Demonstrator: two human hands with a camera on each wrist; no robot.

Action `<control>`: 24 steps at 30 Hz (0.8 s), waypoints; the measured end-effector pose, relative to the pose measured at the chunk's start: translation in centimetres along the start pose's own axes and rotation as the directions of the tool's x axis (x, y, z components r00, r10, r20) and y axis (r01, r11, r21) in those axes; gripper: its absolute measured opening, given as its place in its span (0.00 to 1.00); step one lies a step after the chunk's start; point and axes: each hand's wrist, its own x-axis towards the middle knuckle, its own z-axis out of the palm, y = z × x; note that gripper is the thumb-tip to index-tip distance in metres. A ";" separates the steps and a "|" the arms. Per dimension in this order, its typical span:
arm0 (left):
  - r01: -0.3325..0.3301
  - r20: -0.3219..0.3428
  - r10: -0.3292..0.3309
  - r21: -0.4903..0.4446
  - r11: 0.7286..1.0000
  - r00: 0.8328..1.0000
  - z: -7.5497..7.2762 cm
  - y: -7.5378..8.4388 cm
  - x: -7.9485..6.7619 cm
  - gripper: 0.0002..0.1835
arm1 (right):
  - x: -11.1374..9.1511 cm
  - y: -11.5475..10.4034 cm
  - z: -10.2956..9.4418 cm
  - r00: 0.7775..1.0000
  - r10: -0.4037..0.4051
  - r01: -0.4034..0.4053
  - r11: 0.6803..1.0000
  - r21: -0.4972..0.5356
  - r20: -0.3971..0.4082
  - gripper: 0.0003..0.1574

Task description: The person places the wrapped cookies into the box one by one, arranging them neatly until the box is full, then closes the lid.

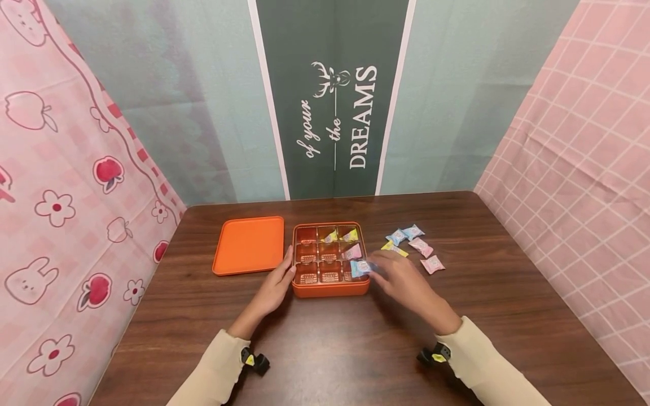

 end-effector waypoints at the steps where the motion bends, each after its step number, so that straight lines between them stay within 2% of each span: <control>1: 0.001 0.001 -0.001 0.001 1.000 1.000 0.0 0.0 0.0 0.29 | 0.1 0.0 0.0 1.000 0.002 -0.002 1.000 0.004 0.006 0.20; 17: 0.010 0.004 -0.010 0.033 0.999 1.000 -0.1 0.0 0.0 0.29 | 0.8 -0.6 0.5 1.000 -0.009 0.009 1.000 -0.006 0.020 0.18; 20: 0.030 0.022 -0.031 0.024 0.999 0.999 -0.5 1.6 -0.3 0.29 | 0.9 -0.7 0.5 0.999 0.004 -0.004 1.000 -0.006 0.032 0.18; 24: 0.035 0.020 -0.036 0.018 0.999 0.999 -0.5 2.0 -0.3 0.29 | 1.0 -0.9 0.5 0.999 0.017 -0.017 1.000 -0.008 0.049 0.18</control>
